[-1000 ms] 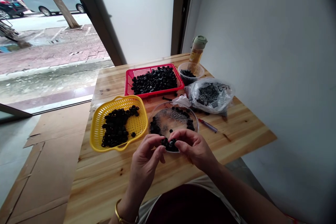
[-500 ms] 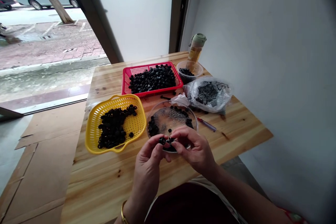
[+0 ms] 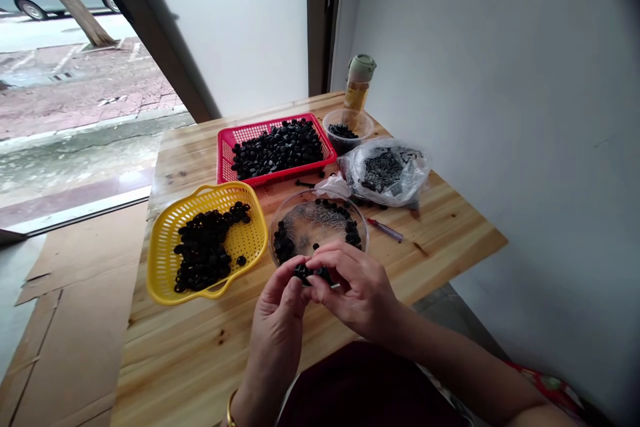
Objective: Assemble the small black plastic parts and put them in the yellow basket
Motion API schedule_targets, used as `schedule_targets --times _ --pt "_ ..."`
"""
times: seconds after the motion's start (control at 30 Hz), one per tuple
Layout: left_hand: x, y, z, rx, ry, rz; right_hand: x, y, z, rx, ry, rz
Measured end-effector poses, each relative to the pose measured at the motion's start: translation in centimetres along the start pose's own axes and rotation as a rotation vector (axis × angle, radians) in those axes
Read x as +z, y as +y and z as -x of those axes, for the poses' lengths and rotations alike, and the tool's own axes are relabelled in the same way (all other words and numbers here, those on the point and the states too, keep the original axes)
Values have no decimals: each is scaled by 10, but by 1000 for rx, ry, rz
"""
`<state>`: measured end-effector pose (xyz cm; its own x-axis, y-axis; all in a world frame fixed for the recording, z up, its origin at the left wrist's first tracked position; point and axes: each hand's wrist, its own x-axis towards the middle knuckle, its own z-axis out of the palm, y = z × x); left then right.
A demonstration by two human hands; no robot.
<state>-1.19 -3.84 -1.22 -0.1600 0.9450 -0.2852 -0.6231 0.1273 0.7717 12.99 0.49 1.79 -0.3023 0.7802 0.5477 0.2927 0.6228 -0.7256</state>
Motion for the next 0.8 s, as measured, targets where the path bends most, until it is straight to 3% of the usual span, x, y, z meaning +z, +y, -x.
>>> schedule_targets --times 0.23,0.5,0.8 --pt "-6 -1 2 46 63 -77 1 2 2 6 -14 1" --pt "1 2 2 -66 139 46 2 2 3 -21 8 -9" --pt "6 1 2 -71 128 95 -1 -1 2 -54 7 -18"
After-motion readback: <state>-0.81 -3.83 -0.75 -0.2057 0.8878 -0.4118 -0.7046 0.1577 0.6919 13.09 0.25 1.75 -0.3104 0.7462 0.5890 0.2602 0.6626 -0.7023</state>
